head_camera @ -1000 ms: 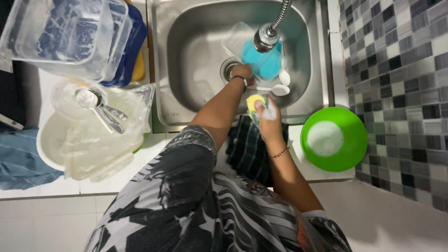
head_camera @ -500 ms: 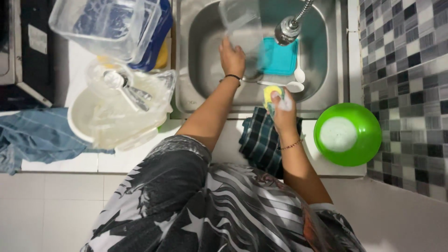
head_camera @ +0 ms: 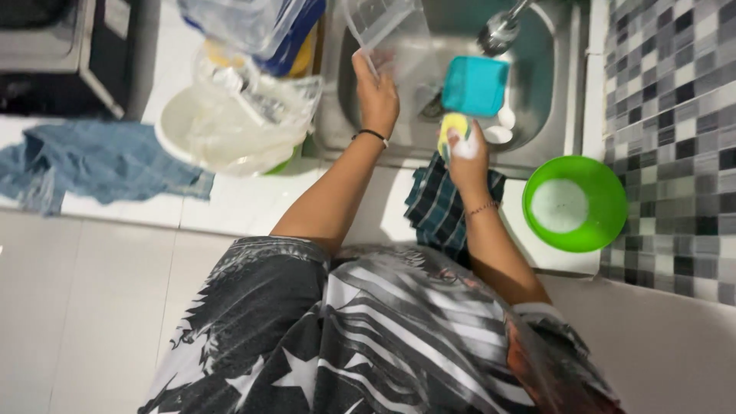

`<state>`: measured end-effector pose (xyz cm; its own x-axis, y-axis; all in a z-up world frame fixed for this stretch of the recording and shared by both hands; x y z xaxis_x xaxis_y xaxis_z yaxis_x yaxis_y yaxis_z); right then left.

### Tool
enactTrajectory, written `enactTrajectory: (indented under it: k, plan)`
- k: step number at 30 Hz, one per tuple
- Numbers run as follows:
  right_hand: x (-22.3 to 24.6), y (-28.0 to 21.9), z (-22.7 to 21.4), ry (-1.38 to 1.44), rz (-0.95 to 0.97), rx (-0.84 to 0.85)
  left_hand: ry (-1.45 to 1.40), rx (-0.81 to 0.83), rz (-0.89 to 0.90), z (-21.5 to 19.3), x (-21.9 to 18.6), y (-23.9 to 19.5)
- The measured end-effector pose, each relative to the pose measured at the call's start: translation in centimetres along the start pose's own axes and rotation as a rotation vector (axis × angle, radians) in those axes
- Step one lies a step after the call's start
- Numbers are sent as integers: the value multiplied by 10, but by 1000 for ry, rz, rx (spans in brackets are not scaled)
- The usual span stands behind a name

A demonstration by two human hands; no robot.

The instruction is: Washing various plastic containers, lids, and spoons in a kitchen sink using a sponge and soap.

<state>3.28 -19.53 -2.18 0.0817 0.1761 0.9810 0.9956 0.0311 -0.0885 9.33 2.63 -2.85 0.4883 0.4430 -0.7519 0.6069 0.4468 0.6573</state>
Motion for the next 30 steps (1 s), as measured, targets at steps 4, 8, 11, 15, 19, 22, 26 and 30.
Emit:
enactTrajectory:
  k: [4, 8, 11, 15, 19, 22, 26, 30]
  plan:
    - [3, 9, 6, 61, 46, 70, -480, -94, -417, -9, -15, -15]
    - [60, -10, 2, -199, -262, -65, -621, -185, -492, -23, -46, -37]
    - [107, -40, 10, -332, -390, 21, -635, -210, -448, -33, -84, -34]
    - [100, -75, 22, -833, -545, 221, -596, -226, -170, -31, -51, -56]
    - [93, -62, 7, -856, -573, 202, -651, -163, -222, -26, -87, -59]
    - [102, -64, -5, -932, -753, -120, -647, -103, -492, -20, -113, -59]
    - [93, -59, 3, -956, -510, 107, -746, -174, -337, -11, -93, -64]
    - [113, -62, 8, -832, -683, 26, -728, -161, -336, -3, -70, -54]
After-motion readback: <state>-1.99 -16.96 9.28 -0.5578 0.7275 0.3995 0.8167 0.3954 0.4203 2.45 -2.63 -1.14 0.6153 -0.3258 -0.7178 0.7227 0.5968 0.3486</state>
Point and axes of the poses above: each hand's wrist, its own y-axis towards the middle knuckle, its own z-axis out of the palm, x = y × z, the point moved 4 cm from there along y, towards the middle knuckle, and after that the axes turned 15 degrees about z, right-handed, at the moved point
